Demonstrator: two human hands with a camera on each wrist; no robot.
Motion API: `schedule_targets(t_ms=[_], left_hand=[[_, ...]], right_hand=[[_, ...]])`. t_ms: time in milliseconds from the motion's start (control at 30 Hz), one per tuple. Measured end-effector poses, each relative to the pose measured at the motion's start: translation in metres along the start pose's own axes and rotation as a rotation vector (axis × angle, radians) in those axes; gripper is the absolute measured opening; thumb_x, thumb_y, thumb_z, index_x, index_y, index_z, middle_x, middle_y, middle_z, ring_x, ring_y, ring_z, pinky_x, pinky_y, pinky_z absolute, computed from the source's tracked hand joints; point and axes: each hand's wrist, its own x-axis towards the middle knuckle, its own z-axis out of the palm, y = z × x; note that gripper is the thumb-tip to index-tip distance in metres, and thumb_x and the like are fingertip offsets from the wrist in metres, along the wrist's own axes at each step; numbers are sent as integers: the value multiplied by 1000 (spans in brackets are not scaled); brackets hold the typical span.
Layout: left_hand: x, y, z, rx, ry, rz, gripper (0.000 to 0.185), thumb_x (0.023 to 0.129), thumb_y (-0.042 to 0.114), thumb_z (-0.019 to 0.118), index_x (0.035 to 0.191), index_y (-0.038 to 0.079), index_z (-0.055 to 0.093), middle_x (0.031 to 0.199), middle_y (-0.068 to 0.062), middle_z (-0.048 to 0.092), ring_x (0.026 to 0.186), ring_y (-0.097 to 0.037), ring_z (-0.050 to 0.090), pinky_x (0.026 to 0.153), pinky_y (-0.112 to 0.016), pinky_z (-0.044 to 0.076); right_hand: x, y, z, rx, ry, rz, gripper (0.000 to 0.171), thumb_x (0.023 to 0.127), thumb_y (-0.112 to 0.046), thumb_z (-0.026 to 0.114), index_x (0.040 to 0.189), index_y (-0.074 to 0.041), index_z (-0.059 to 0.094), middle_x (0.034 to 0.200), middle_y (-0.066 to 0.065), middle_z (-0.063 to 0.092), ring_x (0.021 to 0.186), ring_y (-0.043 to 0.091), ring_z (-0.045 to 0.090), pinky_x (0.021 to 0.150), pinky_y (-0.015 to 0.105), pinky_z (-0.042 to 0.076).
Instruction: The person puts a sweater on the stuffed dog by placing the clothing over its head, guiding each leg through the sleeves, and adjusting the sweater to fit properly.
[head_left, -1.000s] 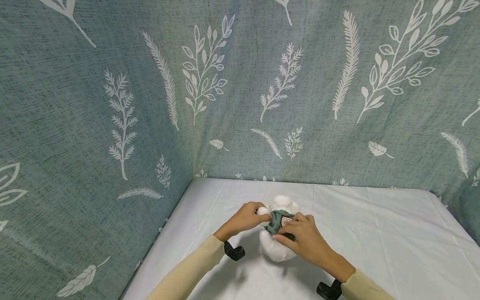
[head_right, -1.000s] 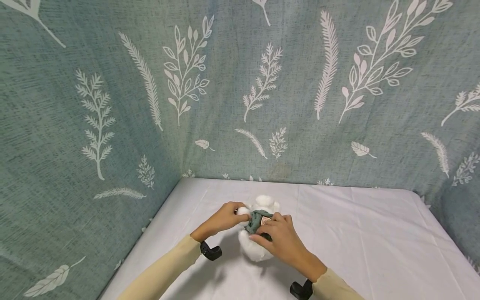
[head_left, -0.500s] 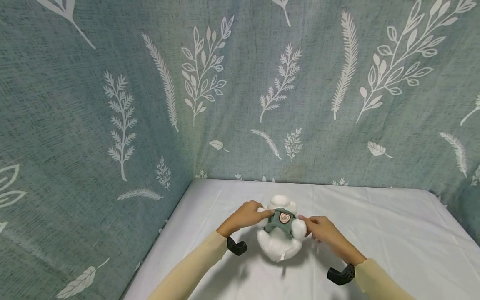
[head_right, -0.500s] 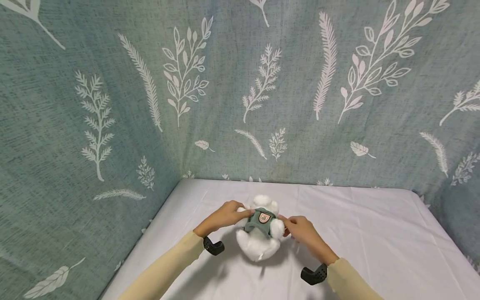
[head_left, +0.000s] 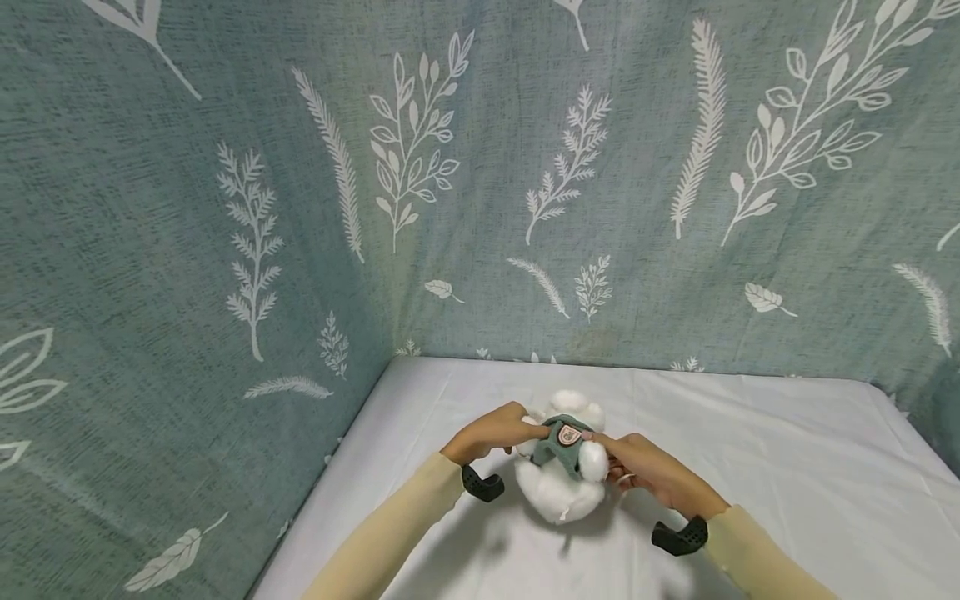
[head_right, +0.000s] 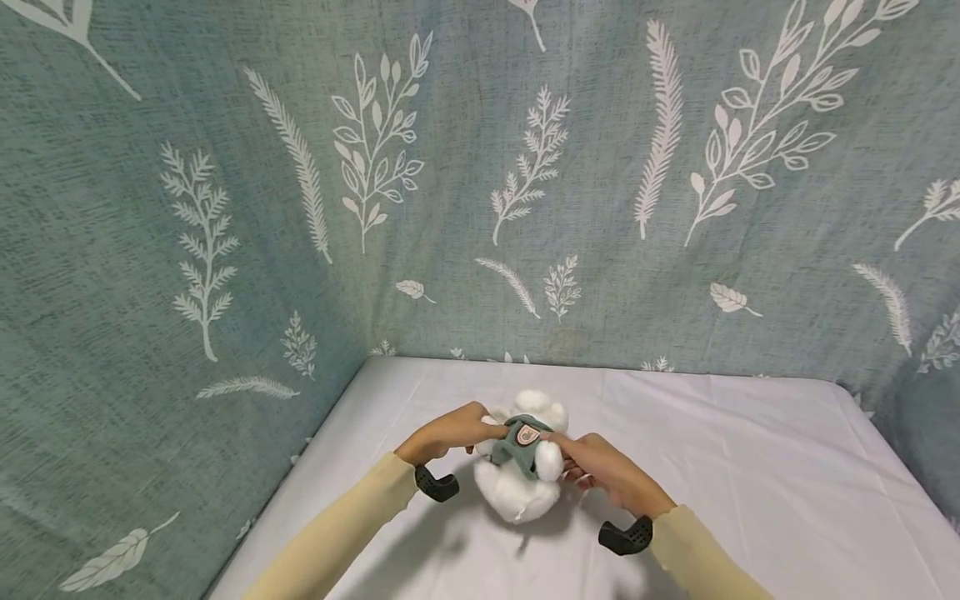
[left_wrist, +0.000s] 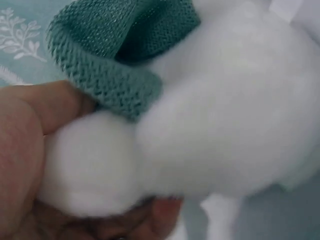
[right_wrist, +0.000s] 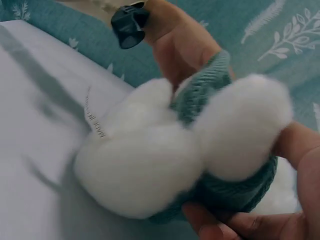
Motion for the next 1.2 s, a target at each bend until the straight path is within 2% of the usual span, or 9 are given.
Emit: schedule_targets(t_ms=[133,200,300,400,467,533,700,900,1200], left_hand=[[-1,5,3,-31,40,52,41,91,30,71,61,22,44,60,7,27,54,-11,27,57,-32,35],[-2,9,5,-28,61,79,36,89,30,72,62,20,52,62,8,37,57,-11,35,59,-31,37],[-3,14,6,-22,94,112,19,87,31,74,76,16,71,76,6,59,69,-11,48,68,-32,44],[-4,15,8,-49,122,152,19,89,30,77,100,14,80,96,2,72,83,-13,60,77,-35,51],[-2,12,12,-90,147,194,22,89,27,79,104,12,80,94,-2,73,83,-15,63,77,-35,53],[0,8,18,-123,193,232,24,88,24,81,108,13,80,95,1,73,87,-15,65,75,-34,55],[7,-2,32,-150,289,268,25,85,19,83,110,15,78,98,6,72,94,-14,63,74,-33,55],[16,-13,41,-122,333,272,32,81,19,88,112,18,77,101,9,71,95,-12,62,76,-33,55],[19,-24,52,-66,392,296,38,76,22,92,111,21,78,102,10,70,95,-12,63,72,-31,52]], right_hand=[[-4,-6,-6,-59,-30,-51,44,97,-53,66,81,-12,66,70,-1,52,69,14,50,68,33,47],[-6,-8,-9,-101,-26,-80,42,97,-51,68,89,-10,69,76,0,54,75,16,51,72,36,48],[-6,-9,-14,-141,7,-129,40,95,-46,73,102,-7,71,88,3,60,86,20,54,80,42,48],[-6,-9,-14,-172,82,-189,45,91,-43,78,117,-6,71,106,4,67,95,22,58,86,46,50],[-6,-8,-12,-182,158,-227,50,89,-40,81,124,-6,70,112,5,68,96,22,60,85,47,51],[-5,-6,-9,-203,243,-259,54,88,-39,83,129,-7,69,117,5,69,93,21,61,80,44,53],[-1,1,-5,-269,380,-309,60,86,-39,85,136,-9,67,124,9,68,86,19,62,68,36,50],[1,11,-4,-340,449,-339,56,84,-32,87,133,-10,70,122,10,71,75,16,62,60,34,48],[1,21,-5,-345,482,-305,52,83,-23,86,131,-9,72,120,12,73,76,15,65,61,34,51]])
